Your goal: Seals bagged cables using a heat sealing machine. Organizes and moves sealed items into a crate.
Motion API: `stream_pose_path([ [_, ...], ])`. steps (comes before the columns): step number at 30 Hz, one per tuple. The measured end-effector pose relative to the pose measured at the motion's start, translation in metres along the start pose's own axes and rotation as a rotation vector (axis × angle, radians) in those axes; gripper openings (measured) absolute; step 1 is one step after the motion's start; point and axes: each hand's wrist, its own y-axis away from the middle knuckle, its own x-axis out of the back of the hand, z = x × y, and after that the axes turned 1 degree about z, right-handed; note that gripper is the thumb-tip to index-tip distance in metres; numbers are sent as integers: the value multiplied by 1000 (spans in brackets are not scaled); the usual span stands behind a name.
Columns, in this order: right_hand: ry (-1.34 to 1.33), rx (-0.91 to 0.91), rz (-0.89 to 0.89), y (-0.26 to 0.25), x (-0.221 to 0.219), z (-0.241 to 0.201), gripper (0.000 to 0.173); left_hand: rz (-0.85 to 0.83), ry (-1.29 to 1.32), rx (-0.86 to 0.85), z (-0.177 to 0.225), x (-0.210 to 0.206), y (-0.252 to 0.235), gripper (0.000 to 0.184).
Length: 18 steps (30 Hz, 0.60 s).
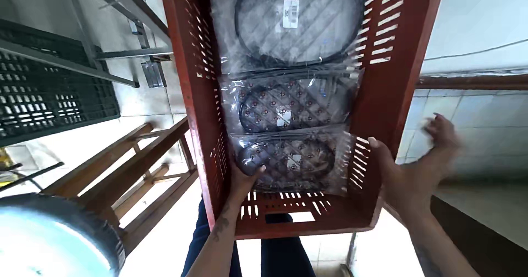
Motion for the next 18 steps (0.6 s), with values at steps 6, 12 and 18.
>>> stream_pose_path([
  [6, -186, -357, -116, 3, -22, 0, 60, -181, 128, 73, 1, 5, -2, 111],
  [12, -144, -364, -109, 1, -20, 0, 62, -118, 240, 193, 12, 1, -2, 86],
  [18, -96, -361, -85, 2, -23, 1, 54, -155, 223, 161, 11, -1, -4, 87],
])
